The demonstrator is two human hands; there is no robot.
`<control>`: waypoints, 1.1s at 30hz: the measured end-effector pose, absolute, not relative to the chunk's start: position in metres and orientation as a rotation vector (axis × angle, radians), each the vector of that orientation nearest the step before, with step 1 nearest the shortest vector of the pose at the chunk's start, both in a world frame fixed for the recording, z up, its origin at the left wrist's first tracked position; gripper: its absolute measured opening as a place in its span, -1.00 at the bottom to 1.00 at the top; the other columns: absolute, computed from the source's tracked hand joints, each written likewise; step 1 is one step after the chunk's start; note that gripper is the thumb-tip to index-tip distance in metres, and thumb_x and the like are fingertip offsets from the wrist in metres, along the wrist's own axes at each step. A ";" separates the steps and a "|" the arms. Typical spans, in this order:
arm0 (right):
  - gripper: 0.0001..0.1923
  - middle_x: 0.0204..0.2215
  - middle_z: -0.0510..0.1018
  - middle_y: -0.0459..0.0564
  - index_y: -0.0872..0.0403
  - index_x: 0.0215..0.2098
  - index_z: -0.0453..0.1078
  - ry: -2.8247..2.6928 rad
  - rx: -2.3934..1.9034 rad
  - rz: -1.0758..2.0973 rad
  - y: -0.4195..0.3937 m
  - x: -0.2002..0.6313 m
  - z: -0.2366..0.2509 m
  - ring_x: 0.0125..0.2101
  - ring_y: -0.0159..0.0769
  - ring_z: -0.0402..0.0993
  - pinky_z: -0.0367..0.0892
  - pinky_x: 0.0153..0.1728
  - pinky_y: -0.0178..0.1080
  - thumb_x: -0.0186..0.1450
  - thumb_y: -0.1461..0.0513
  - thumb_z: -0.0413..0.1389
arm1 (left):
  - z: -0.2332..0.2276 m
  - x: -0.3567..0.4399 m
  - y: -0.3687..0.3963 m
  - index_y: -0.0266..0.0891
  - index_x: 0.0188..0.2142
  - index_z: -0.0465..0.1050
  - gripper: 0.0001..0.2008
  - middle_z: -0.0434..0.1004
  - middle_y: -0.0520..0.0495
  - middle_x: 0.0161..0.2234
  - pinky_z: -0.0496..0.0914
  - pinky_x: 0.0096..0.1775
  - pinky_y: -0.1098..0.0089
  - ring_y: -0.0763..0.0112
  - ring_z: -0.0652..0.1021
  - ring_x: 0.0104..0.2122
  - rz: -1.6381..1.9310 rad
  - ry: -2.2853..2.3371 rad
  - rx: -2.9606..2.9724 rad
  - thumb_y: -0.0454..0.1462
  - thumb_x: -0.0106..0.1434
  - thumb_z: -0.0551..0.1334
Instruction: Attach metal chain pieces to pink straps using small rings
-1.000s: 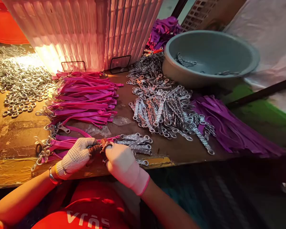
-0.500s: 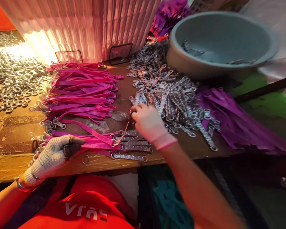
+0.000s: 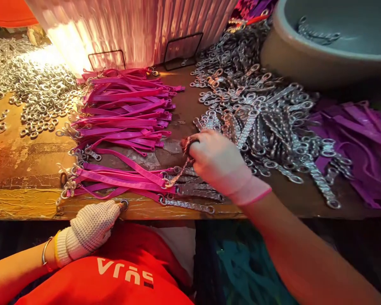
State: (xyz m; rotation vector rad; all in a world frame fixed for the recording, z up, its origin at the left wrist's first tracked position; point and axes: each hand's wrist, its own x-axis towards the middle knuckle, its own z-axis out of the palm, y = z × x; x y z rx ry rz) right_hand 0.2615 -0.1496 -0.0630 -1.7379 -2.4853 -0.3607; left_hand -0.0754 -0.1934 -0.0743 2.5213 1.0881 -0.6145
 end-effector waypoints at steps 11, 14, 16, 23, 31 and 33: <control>-0.60 -0.22 0.58 0.16 0.18 -0.02 0.43 -2.324 -1.410 0.059 -0.242 0.142 -0.060 -0.29 -0.15 0.50 0.41 -0.32 -0.19 0.20 0.46 0.00 | -0.064 -0.099 -0.184 -0.27 -0.20 0.48 -0.85 0.54 -0.15 -0.25 0.46 -0.17 0.30 0.28 0.55 -0.27 -0.230 1.040 2.185 -0.31 0.27 0.18; -0.51 -0.15 0.56 0.18 0.16 0.06 0.36 -2.263 -1.322 0.222 -0.244 0.132 -0.063 -0.20 -0.14 0.51 0.45 -0.22 -0.15 0.19 0.48 -0.04 | -0.048 -0.102 -0.173 -0.29 -0.28 0.46 -0.73 0.40 0.02 -0.50 0.28 -0.46 0.51 0.51 0.37 -0.52 -0.045 0.831 1.590 -0.11 0.33 0.17; -0.44 -0.09 0.53 0.17 0.14 0.12 0.30 -2.219 -1.227 0.391 -0.243 0.125 -0.062 -0.10 -0.14 0.48 0.46 -0.12 -0.13 0.16 0.50 -0.04 | -0.043 -0.099 -0.171 -0.32 -0.30 0.46 -0.66 0.27 0.08 -0.58 0.12 -0.56 0.53 0.59 0.23 -0.61 0.006 0.736 1.301 -0.04 0.32 0.20; -0.43 -0.12 0.50 0.13 0.13 0.01 0.34 -2.013 -1.187 0.535 -0.243 0.110 -0.068 -0.12 -0.18 0.45 0.41 -0.13 -0.16 0.05 0.51 -0.06 | -0.064 -0.073 -0.181 -0.30 -0.37 0.36 -0.69 0.24 0.11 -0.59 -0.03 -0.64 0.53 0.65 0.14 -0.68 0.240 0.733 0.959 -0.08 0.22 0.29; -0.89 -0.53 0.42 -0.07 0.07 -0.52 0.32 -2.180 -1.583 0.268 -0.235 0.124 -0.052 -0.54 -0.34 0.25 0.02 -0.49 -0.24 0.04 0.39 0.03 | -0.054 -0.067 -0.168 -0.31 -0.38 0.38 -0.73 0.40 0.02 -0.47 0.20 -0.48 0.53 0.54 0.32 -0.50 0.253 0.856 1.565 -0.13 0.23 0.30; -0.90 -0.57 0.38 -0.09 0.05 -0.58 0.28 -2.162 -1.602 0.274 -0.233 0.123 -0.049 -0.58 -0.36 0.20 -0.03 -0.51 -0.22 0.05 0.35 0.05 | -0.050 -0.063 -0.165 -0.29 -0.39 0.35 -0.73 0.38 0.04 -0.50 0.18 -0.51 0.52 0.55 0.31 -0.54 0.227 0.820 1.516 -0.11 0.30 0.22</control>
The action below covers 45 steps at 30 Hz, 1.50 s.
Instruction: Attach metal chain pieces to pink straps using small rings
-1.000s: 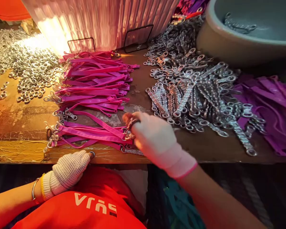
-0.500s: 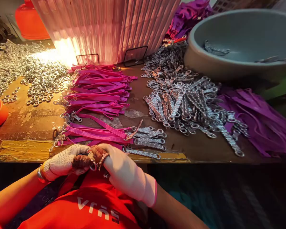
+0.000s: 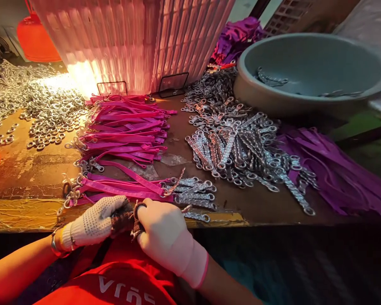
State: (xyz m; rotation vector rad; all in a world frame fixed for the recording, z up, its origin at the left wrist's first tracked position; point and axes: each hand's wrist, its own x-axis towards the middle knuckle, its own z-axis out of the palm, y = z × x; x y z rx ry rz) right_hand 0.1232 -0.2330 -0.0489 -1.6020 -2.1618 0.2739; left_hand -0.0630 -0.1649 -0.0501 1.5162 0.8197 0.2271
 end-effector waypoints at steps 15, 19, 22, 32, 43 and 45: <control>-0.73 -0.31 0.64 0.08 0.07 -0.15 0.46 -1.726 -1.709 -0.008 -0.218 0.161 -0.071 -0.31 -0.12 0.57 0.42 -0.28 -0.19 0.31 0.35 -0.04 | -0.045 0.011 -0.057 -0.37 -0.20 0.53 -0.77 0.54 -0.32 -0.19 0.42 -0.27 0.25 0.11 0.58 -0.25 -0.192 0.993 2.755 -0.36 0.31 0.09; -0.70 -0.30 0.65 0.04 0.03 -0.08 0.48 -1.665 -1.810 0.064 -0.215 0.175 -0.072 -0.32 -0.12 0.57 0.42 -0.28 -0.19 0.34 0.33 -0.03 | -0.059 0.033 -0.046 -0.40 -0.13 0.52 -0.70 0.53 -0.36 -0.19 0.45 -0.28 0.21 0.06 0.61 -0.23 -0.328 1.051 2.764 -0.34 0.38 0.02; -0.62 -0.28 0.66 0.02 0.00 -0.01 0.48 -1.646 -1.817 0.111 -0.213 0.180 -0.072 -0.34 -0.14 0.57 0.42 -0.29 -0.19 0.30 0.37 -0.02 | -0.059 0.028 -0.047 -0.38 -0.15 0.53 -0.73 0.54 -0.33 -0.19 0.44 -0.25 0.27 0.17 0.60 -0.25 -0.262 1.052 2.731 -0.36 0.36 0.06; -0.70 -0.37 0.56 0.03 0.05 -0.29 0.44 -1.877 -1.639 0.252 -0.200 0.153 -0.056 -0.39 -0.21 0.46 0.29 -0.37 -0.25 0.10 0.42 -0.02 | -0.022 -0.026 -0.103 -0.25 -0.45 0.32 -0.59 0.21 0.13 -0.70 0.01 -0.67 0.52 0.60 0.15 -0.73 0.228 0.950 1.265 0.04 0.30 0.19; -0.85 -0.47 0.52 0.05 0.05 -0.55 0.34 -2.097 -1.755 -0.271 -0.206 0.140 -0.052 -0.54 -0.29 0.29 0.02 -0.48 -0.22 -0.02 0.41 0.06 | -0.038 -0.029 -0.127 -0.31 -0.45 0.46 -0.81 0.41 -0.02 -0.49 0.17 -0.41 0.45 0.47 0.32 -0.48 0.344 0.951 2.091 -0.28 0.26 0.18; -0.84 -0.47 0.52 0.04 0.04 -0.53 0.36 -2.078 -1.811 -0.256 -0.206 0.141 -0.052 -0.53 -0.28 0.31 0.05 -0.48 -0.22 -0.02 0.42 0.05 | -0.045 -0.029 -0.126 -0.32 -0.45 0.47 -0.80 0.42 -0.02 -0.48 0.19 -0.40 0.45 0.46 0.33 -0.47 0.326 0.914 2.077 -0.26 0.27 0.18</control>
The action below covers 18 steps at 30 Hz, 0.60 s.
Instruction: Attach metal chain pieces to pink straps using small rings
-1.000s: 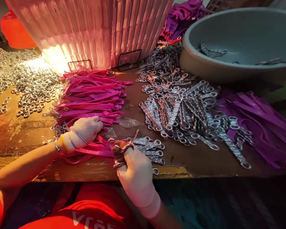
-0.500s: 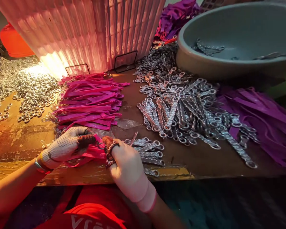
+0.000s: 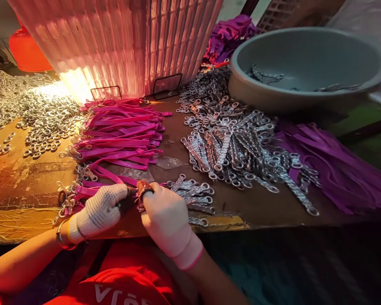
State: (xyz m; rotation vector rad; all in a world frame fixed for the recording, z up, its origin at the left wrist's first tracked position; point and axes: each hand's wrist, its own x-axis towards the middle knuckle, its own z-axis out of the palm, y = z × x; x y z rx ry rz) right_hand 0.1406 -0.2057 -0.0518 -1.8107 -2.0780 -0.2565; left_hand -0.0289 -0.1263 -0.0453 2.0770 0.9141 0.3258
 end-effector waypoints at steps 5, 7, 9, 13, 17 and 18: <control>-0.78 -0.41 0.53 0.04 0.07 -0.39 0.40 -2.166 -1.891 -0.082 -0.205 0.143 -0.049 -0.45 -0.26 0.39 0.16 -0.42 -0.26 0.05 0.45 0.04 | -0.051 -0.029 -0.121 -0.36 -0.34 0.50 -0.61 0.42 0.01 -0.47 0.23 -0.40 0.49 0.50 0.30 -0.47 0.348 0.844 1.658 -0.04 0.32 0.17; -0.75 -0.47 0.50 0.00 0.08 -0.38 0.40 -2.194 -1.853 -0.050 -0.205 0.145 -0.051 -0.47 -0.27 0.37 0.14 -0.42 -0.27 0.05 0.47 0.03 | -0.050 -0.029 -0.121 -0.37 -0.36 0.51 -0.60 0.41 0.02 -0.48 0.21 -0.42 0.50 0.51 0.28 -0.47 0.364 0.851 1.654 -0.03 0.32 0.17; -0.74 -0.55 0.46 -0.04 0.08 -0.42 0.39 -2.192 -1.782 -0.063 -0.206 0.147 -0.057 -0.53 -0.30 0.31 0.09 -0.45 -0.26 0.02 0.49 -0.01 | -0.050 -0.029 -0.123 -0.37 -0.37 0.52 -0.62 0.41 0.03 -0.48 0.20 -0.41 0.50 0.51 0.28 -0.46 0.360 0.849 1.681 -0.06 0.33 0.17; -0.78 -0.59 0.42 -0.03 0.08 -0.51 0.36 -2.242 -1.567 -0.141 -0.206 0.150 -0.068 -0.55 -0.31 0.26 0.05 -0.46 -0.24 0.02 0.46 -0.03 | -0.053 -0.026 -0.126 -0.37 -0.34 0.55 -0.69 0.45 0.02 -0.46 0.21 -0.42 0.51 0.50 0.31 -0.45 0.346 0.819 1.647 -0.13 0.30 0.19; -0.81 -0.63 0.40 -0.04 0.08 -0.54 0.37 -2.336 -1.553 -0.202 -0.211 0.154 -0.069 -0.58 -0.32 0.22 -0.02 -0.48 -0.21 0.04 0.46 0.01 | -0.057 -0.019 -0.124 -0.37 -0.37 0.57 -0.71 0.50 -0.01 -0.44 0.25 -0.38 0.50 0.49 0.36 -0.44 0.311 0.778 1.644 -0.18 0.30 0.20; -0.81 -0.64 0.39 -0.05 0.08 -0.54 0.37 -2.362 -1.590 -0.195 -0.213 0.156 -0.067 -0.59 -0.32 0.22 -0.03 -0.49 -0.21 0.04 0.46 0.03 | -0.058 -0.017 -0.123 -0.37 -0.35 0.58 -0.71 0.51 -0.02 -0.44 0.26 -0.37 0.50 0.50 0.38 -0.44 0.295 0.766 1.630 -0.18 0.30 0.19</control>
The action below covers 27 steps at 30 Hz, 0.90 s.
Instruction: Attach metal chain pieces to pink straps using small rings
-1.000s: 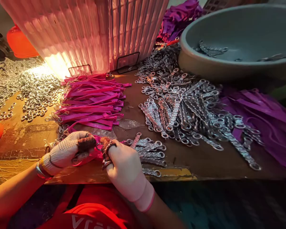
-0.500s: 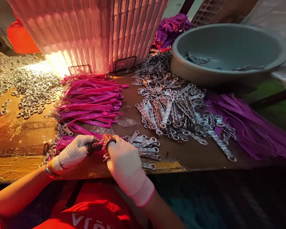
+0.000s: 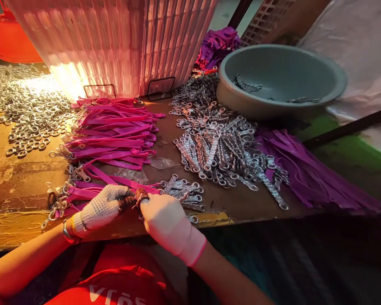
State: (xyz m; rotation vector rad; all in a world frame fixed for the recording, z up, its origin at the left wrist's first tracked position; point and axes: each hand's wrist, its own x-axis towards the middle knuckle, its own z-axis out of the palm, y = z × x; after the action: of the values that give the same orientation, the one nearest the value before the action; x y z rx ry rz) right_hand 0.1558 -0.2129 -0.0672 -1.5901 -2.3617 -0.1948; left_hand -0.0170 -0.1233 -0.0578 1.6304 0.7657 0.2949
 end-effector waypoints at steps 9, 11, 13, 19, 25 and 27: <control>-0.79 -0.15 0.57 0.14 0.12 -0.16 0.54 -2.110 -2.181 0.116 -0.150 0.229 -0.044 -0.20 -0.15 0.47 0.24 -0.24 -0.23 0.35 0.21 0.10 | -0.063 -0.013 -0.113 -0.30 0.04 0.47 -0.62 0.52 -0.05 -0.44 0.00 -0.73 0.62 0.65 0.26 -0.71 0.453 0.822 0.804 -0.15 0.31 0.22; -0.72 -0.19 0.56 0.21 0.17 -0.08 0.52 -1.970 -2.442 0.000 -0.115 0.248 -0.053 -0.18 -0.08 0.45 0.23 -0.24 -0.19 0.38 0.24 0.02 | -0.061 -0.011 -0.109 -0.33 -0.03 0.49 -0.70 0.56 -0.17 -0.25 0.01 -0.75 0.64 0.59 0.41 -0.60 0.433 0.751 0.554 -0.21 0.31 0.22; -0.71 -0.13 0.52 0.30 0.25 -0.06 0.50 -1.971 -2.574 -0.140 -0.081 0.262 -0.067 -0.10 0.01 0.40 0.22 -0.20 -0.13 0.34 0.29 0.04 | -0.060 -0.011 -0.107 -0.35 -0.06 0.49 -0.71 0.55 -0.25 -0.15 0.06 -0.76 0.66 0.52 0.50 -0.52 0.377 0.700 0.368 -0.19 0.35 0.18; -0.70 -0.08 0.46 0.37 0.30 -0.08 0.49 -1.910 -2.695 -0.112 -0.037 0.278 -0.095 -0.03 0.07 0.32 0.19 -0.18 -0.08 0.32 0.36 -0.01 | -0.068 -0.019 -0.101 -0.38 -0.06 0.49 -0.58 0.57 -0.27 -0.21 0.14 -0.76 0.64 0.48 0.51 -0.56 0.322 0.632 0.264 -0.05 0.40 0.10; -0.61 -0.09 0.53 0.28 0.25 0.00 0.43 -1.761 -2.270 0.021 -0.068 0.265 -0.081 -0.03 0.01 0.42 0.29 -0.03 -0.08 0.25 0.41 -0.03 | -0.065 -0.019 -0.098 -0.36 -0.04 0.51 -0.72 0.57 -0.28 -0.11 0.13 -0.74 0.66 0.52 0.52 -0.54 0.369 0.671 0.317 -0.27 0.28 0.23; -0.61 -0.21 0.58 0.13 0.15 0.01 0.41 -1.768 -1.942 0.242 -0.090 0.246 -0.072 -0.17 -0.11 0.51 0.37 -0.11 -0.17 0.26 0.40 -0.06 | -0.062 -0.015 -0.098 -0.34 -0.05 0.51 -0.72 0.56 -0.26 -0.09 0.12 -0.73 0.66 0.54 0.51 -0.54 0.406 0.701 0.351 -0.34 0.24 0.24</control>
State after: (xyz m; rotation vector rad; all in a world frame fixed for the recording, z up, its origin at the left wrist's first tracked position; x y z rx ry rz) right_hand 0.2462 -0.0904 -0.0725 -1.9419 -1.7681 0.2418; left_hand -0.0155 -0.0979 -0.0620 0.3506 0.7012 0.4063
